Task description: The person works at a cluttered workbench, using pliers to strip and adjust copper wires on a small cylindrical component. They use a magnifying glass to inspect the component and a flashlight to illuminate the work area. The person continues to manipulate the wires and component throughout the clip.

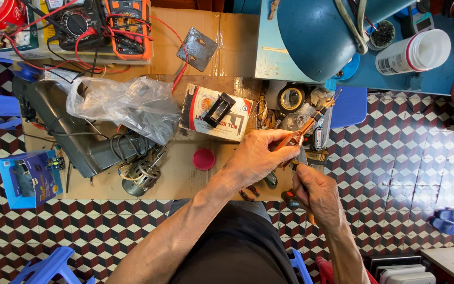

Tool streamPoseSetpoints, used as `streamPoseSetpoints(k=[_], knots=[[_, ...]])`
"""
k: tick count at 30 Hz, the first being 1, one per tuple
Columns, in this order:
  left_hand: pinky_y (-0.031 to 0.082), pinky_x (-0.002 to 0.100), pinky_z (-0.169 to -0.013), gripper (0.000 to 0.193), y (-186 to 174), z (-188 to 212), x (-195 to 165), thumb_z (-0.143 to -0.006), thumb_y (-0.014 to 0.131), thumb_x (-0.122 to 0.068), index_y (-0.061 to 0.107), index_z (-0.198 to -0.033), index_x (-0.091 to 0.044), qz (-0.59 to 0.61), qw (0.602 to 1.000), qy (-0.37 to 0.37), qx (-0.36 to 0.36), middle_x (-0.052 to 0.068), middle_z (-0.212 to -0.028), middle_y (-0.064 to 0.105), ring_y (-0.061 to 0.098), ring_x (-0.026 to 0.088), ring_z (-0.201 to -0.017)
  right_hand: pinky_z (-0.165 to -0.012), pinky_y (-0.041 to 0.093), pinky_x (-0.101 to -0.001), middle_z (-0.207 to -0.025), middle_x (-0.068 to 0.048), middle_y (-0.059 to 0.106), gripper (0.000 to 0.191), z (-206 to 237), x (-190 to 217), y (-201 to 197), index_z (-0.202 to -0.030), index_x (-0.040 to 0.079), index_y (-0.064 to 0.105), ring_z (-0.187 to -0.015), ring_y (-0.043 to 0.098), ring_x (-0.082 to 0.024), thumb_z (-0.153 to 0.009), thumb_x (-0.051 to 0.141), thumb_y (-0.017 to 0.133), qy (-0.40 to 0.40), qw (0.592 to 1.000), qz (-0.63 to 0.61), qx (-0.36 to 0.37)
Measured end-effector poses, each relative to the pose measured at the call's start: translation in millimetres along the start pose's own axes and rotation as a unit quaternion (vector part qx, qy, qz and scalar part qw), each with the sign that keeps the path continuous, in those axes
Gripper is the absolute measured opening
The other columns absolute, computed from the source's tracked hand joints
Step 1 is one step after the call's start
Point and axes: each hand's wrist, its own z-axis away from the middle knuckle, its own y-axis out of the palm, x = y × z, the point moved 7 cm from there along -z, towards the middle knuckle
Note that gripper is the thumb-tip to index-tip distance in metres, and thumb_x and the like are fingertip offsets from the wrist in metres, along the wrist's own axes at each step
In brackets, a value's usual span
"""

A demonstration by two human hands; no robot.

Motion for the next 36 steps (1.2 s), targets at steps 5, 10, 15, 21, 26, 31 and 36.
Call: streamPoseSetpoints(k=[5, 10, 15, 21, 26, 31, 36], knots=[[0.043, 0.018, -0.060, 0.032, 3.0, -0.2, 6.2, -0.094, 0.074, -0.020, 0.074, -0.121, -0.001, 0.145, 0.987, -0.044, 0.058, -0.006, -0.081, 0.062, 0.051, 0.001, -0.070, -0.031, 0.023, -0.0232, -0.044, 0.006, 0.035, 0.050, 3.4, -1.6, -0.4, -0.074, 0.006, 0.059, -0.034, 0.028, -0.006, -0.103, 0.045, 0.050, 0.060, 0.995, -0.066, 0.042], [0.047, 0.019, -0.061, 0.034, -1.9, 3.2, 7.0, -0.095, 0.074, -0.021, 0.073, -0.122, -0.001, 0.159, 0.982, -0.062, 0.084, -0.003, -0.083, 0.066, 0.055, 0.002, -0.070, -0.033, 0.023, -0.0240, -0.044, 0.004, 0.037, 0.052, 2.3, 1.7, -6.7, -0.074, 0.005, 0.060, -0.036, 0.029, -0.007, -0.102, 0.047, 0.048, 0.061, 0.998, 0.024, 0.012], [0.049, 0.019, -0.061, 0.035, -0.3, 0.9, 6.6, -0.093, 0.074, -0.019, 0.072, -0.123, -0.001, 0.157, 0.981, -0.062, 0.090, -0.002, -0.083, 0.068, 0.058, 0.003, -0.070, -0.033, 0.023, -0.0253, -0.045, 0.004, 0.038, 0.053, 2.9, 4.6, -5.0, -0.072, 0.006, 0.059, -0.036, 0.030, -0.008, -0.102, 0.048, 0.048, 0.044, 0.998, 0.043, 0.010], [0.045, 0.019, -0.055, 0.034, -3.6, 2.2, 8.0, -0.093, 0.074, -0.020, 0.074, -0.121, -0.002, 0.091, 0.993, -0.055, 0.052, -0.003, -0.076, 0.063, 0.054, 0.003, -0.064, -0.036, 0.026, -0.0237, -0.048, 0.004, 0.041, 0.052, 3.4, 8.5, -5.5, -0.069, 0.008, 0.060, -0.040, 0.033, -0.007, -0.102, 0.046, 0.051, 0.008, 0.991, 0.123, -0.044], [0.041, 0.018, -0.052, 0.034, -4.6, -0.2, 6.4, -0.091, 0.074, -0.023, 0.075, -0.119, -0.003, 0.002, 0.999, -0.038, 0.015, -0.005, -0.072, 0.061, 0.050, 0.002, -0.062, -0.036, 0.029, -0.0236, -0.048, 0.004, 0.045, 0.052, 2.5, 15.5, -5.7, -0.067, 0.009, 0.062, -0.040, 0.038, -0.007, -0.101, 0.047, 0.050, -0.022, 0.980, 0.183, -0.073], [0.041, 0.019, -0.052, 0.034, -5.2, -1.2, 9.2, -0.091, 0.074, -0.024, 0.075, -0.118, -0.003, -0.009, 0.999, -0.035, 0.006, -0.006, -0.071, 0.060, 0.050, 0.001, -0.061, -0.038, 0.030, -0.0240, -0.049, 0.004, 0.045, 0.052, 4.1, 14.2, -4.7, -0.067, 0.009, 0.062, -0.042, 0.039, -0.007, -0.102, 0.046, 0.052, -0.019, 0.978, 0.188, -0.090], [0.044, 0.018, -0.055, 0.033, -6.3, -1.1, 11.0, -0.091, 0.074, -0.023, 0.076, -0.117, -0.003, -0.001, 1.000, -0.020, -0.002, -0.007, -0.073, 0.061, 0.051, 0.001, -0.064, -0.042, 0.032, -0.0241, -0.053, 0.004, 0.047, 0.050, 4.1, 14.8, -1.9, -0.067, 0.009, 0.062, -0.045, 0.040, -0.007, -0.103, 0.044, 0.053, -0.044, 0.974, 0.199, -0.098]])
